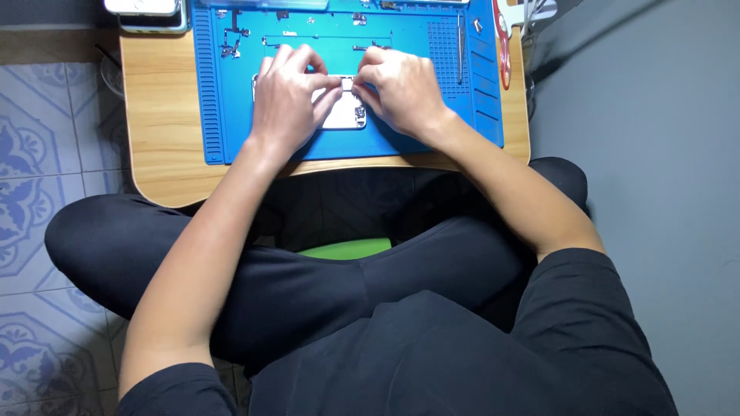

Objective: The person is repairing a mobile phone by carefully assembling internal components and using precision tools on an anti-static mat.

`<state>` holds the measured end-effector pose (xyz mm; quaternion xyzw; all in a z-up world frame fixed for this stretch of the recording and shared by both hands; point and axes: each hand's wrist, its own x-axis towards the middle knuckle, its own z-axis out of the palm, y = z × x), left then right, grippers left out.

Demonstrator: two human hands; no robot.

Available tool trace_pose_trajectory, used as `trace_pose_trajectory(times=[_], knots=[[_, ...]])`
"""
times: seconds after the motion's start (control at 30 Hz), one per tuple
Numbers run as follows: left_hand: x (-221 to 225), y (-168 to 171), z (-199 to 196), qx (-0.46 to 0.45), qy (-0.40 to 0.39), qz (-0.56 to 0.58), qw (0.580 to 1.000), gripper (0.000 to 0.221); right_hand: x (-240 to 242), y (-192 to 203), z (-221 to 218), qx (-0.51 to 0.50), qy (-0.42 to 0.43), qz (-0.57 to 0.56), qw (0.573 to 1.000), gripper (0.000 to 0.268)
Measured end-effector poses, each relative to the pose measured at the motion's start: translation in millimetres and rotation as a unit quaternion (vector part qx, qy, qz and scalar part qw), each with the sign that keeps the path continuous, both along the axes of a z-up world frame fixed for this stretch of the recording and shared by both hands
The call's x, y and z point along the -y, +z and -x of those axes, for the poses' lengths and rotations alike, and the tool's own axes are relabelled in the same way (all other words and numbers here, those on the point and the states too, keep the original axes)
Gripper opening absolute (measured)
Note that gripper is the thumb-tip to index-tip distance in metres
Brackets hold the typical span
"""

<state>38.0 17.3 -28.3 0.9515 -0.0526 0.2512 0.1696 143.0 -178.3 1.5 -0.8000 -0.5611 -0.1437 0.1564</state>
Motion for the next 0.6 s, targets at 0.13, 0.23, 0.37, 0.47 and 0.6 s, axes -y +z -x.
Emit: trace_pose_trajectory(times=[0.13, 0.23, 0.37, 0.47, 0.6], knots=[[0, -1, -4, 0.022, 0.005, -0.014, 1.000, 0.003, 2, 2, 0, 0.004, 0.006, 0.011, 1.000, 0.006], [2, -3, -5, 0.021, 0.015, -0.010, 1.000, 0.005, 4, 5, -1, 0.010, 0.017, 0.025, 0.999, 0.009], [1, -4, -7, 0.017, 0.026, -0.019, 0.999, 0.005, 0, 7, -9, 0.027, 0.036, 0.038, 0.998, 0.013], [0, -4, -5, 0.015, 0.029, -0.021, 0.999, 0.006, -2, 8, -11, 0.040, 0.056, 0.050, 0.996, 0.009], [-1, -5, -5, 0.025, 0.027, -0.031, 0.999, 0.004, -3, 7, -12, 0.002, 0.046, 0.036, 0.998, 0.005]])
